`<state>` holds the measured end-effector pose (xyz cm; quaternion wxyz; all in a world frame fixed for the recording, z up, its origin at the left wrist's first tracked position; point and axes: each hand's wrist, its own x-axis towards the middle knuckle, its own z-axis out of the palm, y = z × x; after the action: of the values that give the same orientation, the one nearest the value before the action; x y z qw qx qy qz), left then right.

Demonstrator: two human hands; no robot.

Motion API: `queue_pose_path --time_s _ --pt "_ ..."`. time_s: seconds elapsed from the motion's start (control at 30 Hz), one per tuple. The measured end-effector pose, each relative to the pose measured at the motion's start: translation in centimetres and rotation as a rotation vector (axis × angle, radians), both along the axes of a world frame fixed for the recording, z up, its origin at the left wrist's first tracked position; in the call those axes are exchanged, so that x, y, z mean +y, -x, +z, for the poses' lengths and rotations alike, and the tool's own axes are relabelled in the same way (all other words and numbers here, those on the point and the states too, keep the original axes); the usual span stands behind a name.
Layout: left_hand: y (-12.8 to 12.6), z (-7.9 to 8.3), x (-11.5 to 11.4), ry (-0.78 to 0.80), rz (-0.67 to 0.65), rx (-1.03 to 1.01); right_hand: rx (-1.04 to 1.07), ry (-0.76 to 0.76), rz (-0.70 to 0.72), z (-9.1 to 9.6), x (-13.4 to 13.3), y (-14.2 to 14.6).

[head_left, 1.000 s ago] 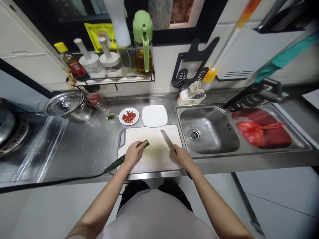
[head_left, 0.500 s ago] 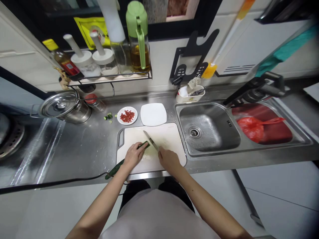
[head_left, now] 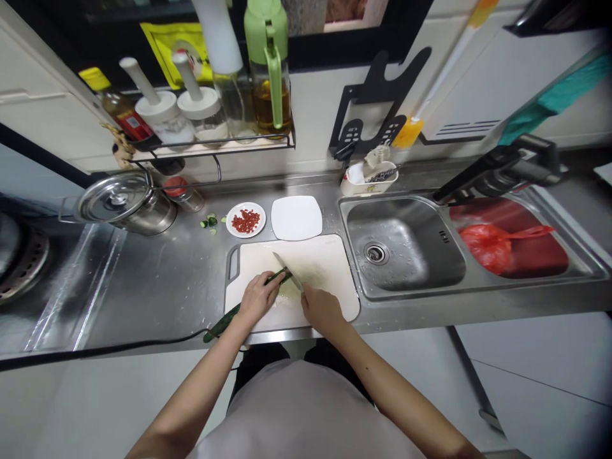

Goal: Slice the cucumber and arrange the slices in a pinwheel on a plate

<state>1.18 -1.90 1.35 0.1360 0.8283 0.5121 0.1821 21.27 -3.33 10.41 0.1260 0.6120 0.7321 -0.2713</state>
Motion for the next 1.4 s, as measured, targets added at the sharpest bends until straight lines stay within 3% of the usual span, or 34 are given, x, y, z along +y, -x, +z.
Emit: queue_pose_path --time_s 0.77,1.4 --pt "0.0 0.0 0.0 0.003 -0.006 0.007 -0.026 0.007 0.021 1.3 -0.2 0.2" --pt "0.3 0.1 0.4 0.0 -0.052 0.023 -0.03 -0.016 0.049 -0.6 -0.6 1.0"
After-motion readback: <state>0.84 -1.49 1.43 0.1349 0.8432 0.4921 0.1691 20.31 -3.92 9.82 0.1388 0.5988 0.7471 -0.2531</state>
